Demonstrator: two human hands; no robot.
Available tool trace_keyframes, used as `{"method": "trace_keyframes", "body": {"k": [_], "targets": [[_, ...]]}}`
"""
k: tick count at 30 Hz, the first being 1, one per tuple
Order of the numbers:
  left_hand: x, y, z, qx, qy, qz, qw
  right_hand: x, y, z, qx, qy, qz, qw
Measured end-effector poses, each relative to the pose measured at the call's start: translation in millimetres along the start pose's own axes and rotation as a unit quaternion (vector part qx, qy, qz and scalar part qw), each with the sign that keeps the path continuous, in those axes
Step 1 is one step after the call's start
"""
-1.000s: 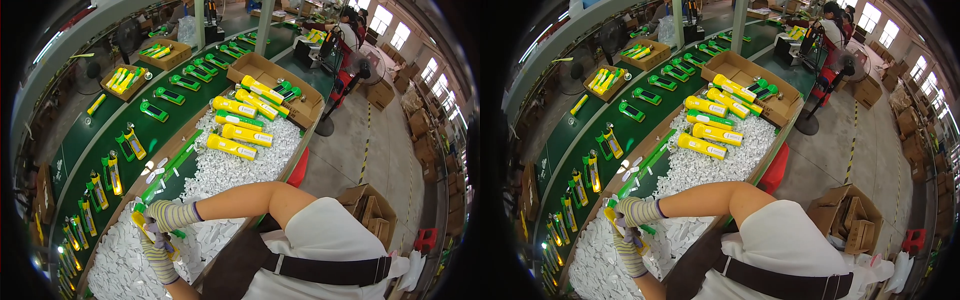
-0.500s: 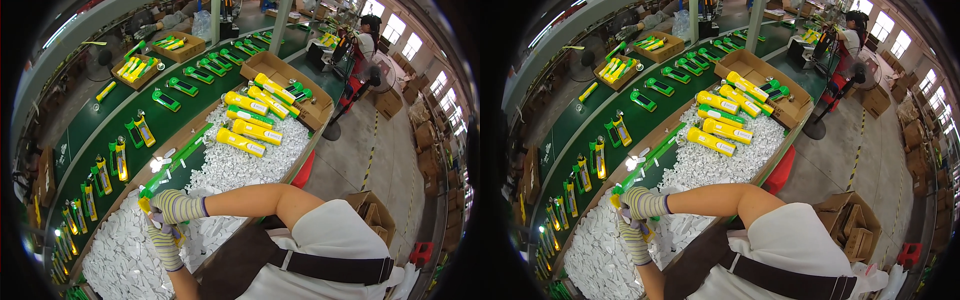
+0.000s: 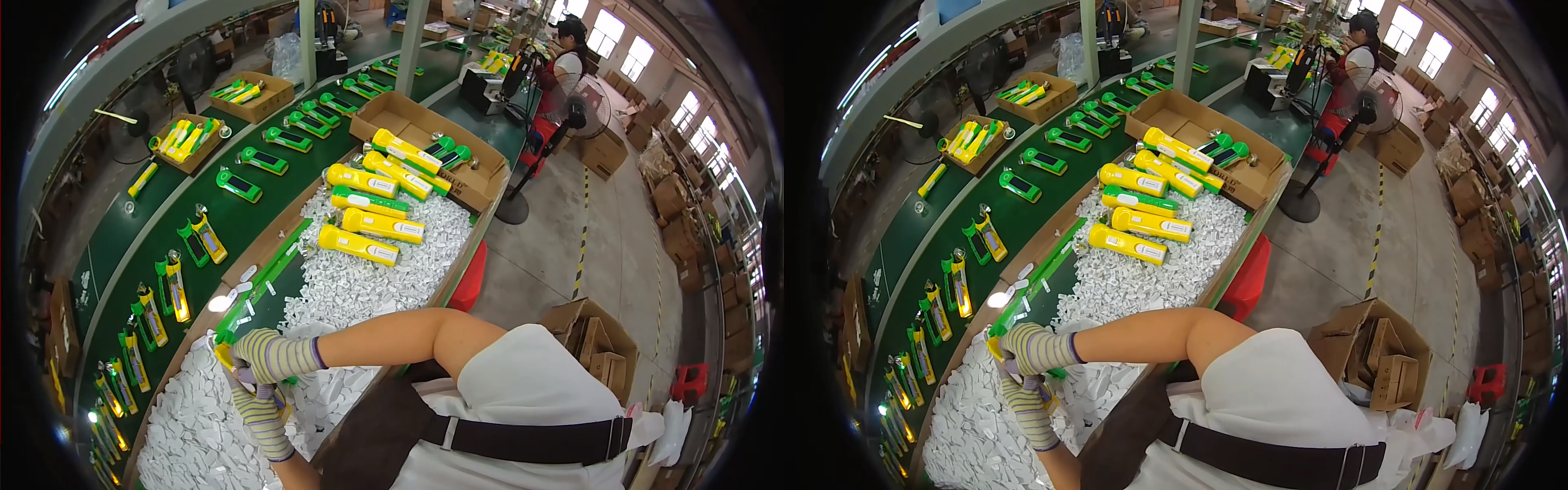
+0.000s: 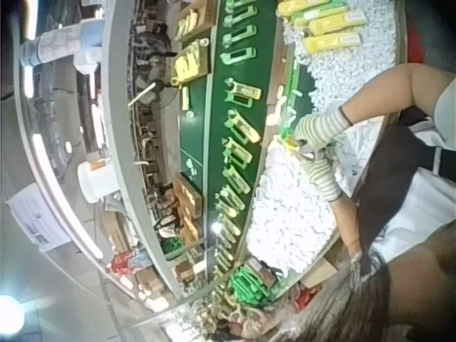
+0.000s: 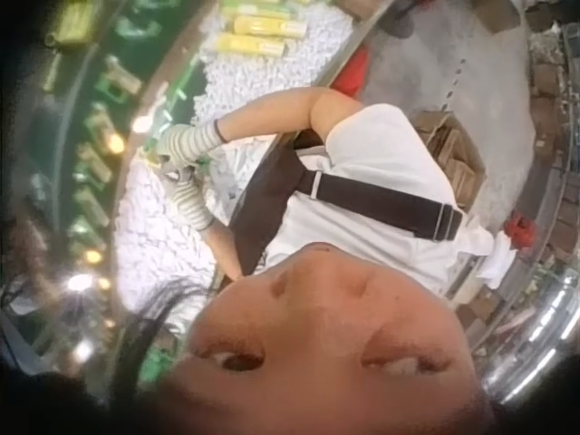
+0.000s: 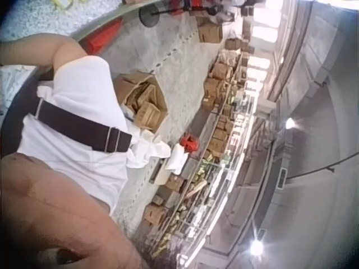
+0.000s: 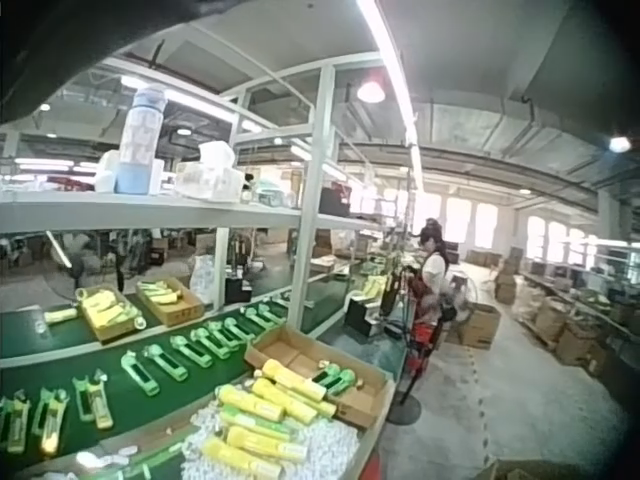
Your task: Assembling the internal and external components of handheld flashlights on a production line.
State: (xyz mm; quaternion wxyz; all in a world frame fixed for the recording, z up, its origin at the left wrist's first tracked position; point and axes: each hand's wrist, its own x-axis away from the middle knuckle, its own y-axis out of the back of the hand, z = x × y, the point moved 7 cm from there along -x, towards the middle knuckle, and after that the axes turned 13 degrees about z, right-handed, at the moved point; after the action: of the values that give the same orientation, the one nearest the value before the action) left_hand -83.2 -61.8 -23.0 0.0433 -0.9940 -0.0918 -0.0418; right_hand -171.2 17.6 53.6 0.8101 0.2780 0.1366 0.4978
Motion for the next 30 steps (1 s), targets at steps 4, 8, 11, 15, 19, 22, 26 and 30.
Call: {"method": "trace_keyframes", "body": {"k": [4, 8, 11, 15, 19, 22, 26, 30], "targets": [[-2, 5, 0, 0.020, -0.056, -0.057, 0.997, 4, 1, -2, 0.022, 0.005, -0.015, 1.000], [6, 14, 16, 0.080, -0.034, 0.024, 0.996, 20, 8, 9, -0.012, 0.041, -0.011, 0.999], [-3, -14, -1, 0.337, -0.045, 0.039, 0.940, 46, 24, 3, 0.028, 0.192, -0.104, 0.975], [-17, -49, -18, 0.406, -0.030, 0.111, 0.907, 49, -17, -79, -0.379, -0.006, 0.003, 0.925], [-19, -33, 4, 0.420, -0.042, 0.029, 0.906, 58, 0, -47, -0.128, 0.029, -0.083, 0.988], [-11, -25, -4, 0.378, -0.079, -0.037, 0.922, 63, -14, -26, -0.199, 0.049, -0.052, 0.977], [-14, -20, 10, 0.403, -0.083, -0.100, 0.906, 61, -29, -22, -0.162, 0.039, -0.048, 0.985], [-11, -32, 23, 0.486, -0.034, -0.103, 0.867, 55, -27, -19, -0.148, 0.042, -0.056, 0.987]]}}
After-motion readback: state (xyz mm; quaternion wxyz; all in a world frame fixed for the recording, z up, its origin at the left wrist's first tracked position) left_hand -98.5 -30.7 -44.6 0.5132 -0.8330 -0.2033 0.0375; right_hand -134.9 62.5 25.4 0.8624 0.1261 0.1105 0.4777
